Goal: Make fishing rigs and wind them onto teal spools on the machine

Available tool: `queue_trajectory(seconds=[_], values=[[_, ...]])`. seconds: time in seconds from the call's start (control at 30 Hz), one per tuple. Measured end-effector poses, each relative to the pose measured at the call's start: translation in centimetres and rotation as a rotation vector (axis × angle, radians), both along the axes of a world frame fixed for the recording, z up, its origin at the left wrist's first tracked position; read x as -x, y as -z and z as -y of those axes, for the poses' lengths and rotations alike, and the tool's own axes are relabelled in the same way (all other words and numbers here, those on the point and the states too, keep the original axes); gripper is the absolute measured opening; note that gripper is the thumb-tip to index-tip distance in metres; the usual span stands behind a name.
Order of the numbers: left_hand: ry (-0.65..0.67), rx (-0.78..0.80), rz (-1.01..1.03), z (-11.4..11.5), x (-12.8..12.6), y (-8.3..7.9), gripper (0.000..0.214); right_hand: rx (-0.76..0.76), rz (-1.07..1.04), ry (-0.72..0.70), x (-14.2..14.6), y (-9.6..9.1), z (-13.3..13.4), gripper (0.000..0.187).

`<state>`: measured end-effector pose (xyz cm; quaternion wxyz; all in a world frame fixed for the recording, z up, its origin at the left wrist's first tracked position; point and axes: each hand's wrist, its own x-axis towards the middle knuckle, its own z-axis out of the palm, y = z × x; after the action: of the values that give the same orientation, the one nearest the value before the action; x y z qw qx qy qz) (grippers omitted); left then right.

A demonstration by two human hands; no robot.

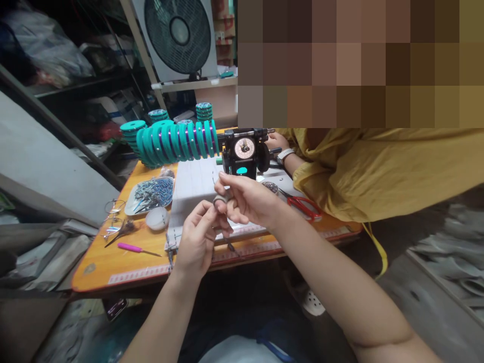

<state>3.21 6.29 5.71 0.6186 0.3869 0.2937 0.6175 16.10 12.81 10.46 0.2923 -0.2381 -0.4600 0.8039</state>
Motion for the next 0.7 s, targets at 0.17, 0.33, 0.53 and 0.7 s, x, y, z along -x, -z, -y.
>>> queue_trajectory(seconds=[0.17, 0.33, 0.53, 0.7], values=[[0.050, 0.095, 0.101, 1.5, -0.1, -0.2, 0.022, 0.184, -0.070, 0.166, 1.3, -0.4, 0.1, 0.041], [0.126, 0.197, 0.178, 2.7, 0.4, 0.3, 0.022, 0.201, -0.044, 0.205, 1.7, -1.0, 0.3, 0.042], [0.142, 0.248, 0.165, 3.8, 0.8, 1.0, 0.020, 0.202, -0.005, 0.227, 2.1, -1.1, 0.5, 0.043], [0.149, 0.260, 0.158, 4.1, 0.8, 1.5, 0.018, 0.168, -0.022, 0.207, 2.0, -0.6, 0.3, 0.041]])
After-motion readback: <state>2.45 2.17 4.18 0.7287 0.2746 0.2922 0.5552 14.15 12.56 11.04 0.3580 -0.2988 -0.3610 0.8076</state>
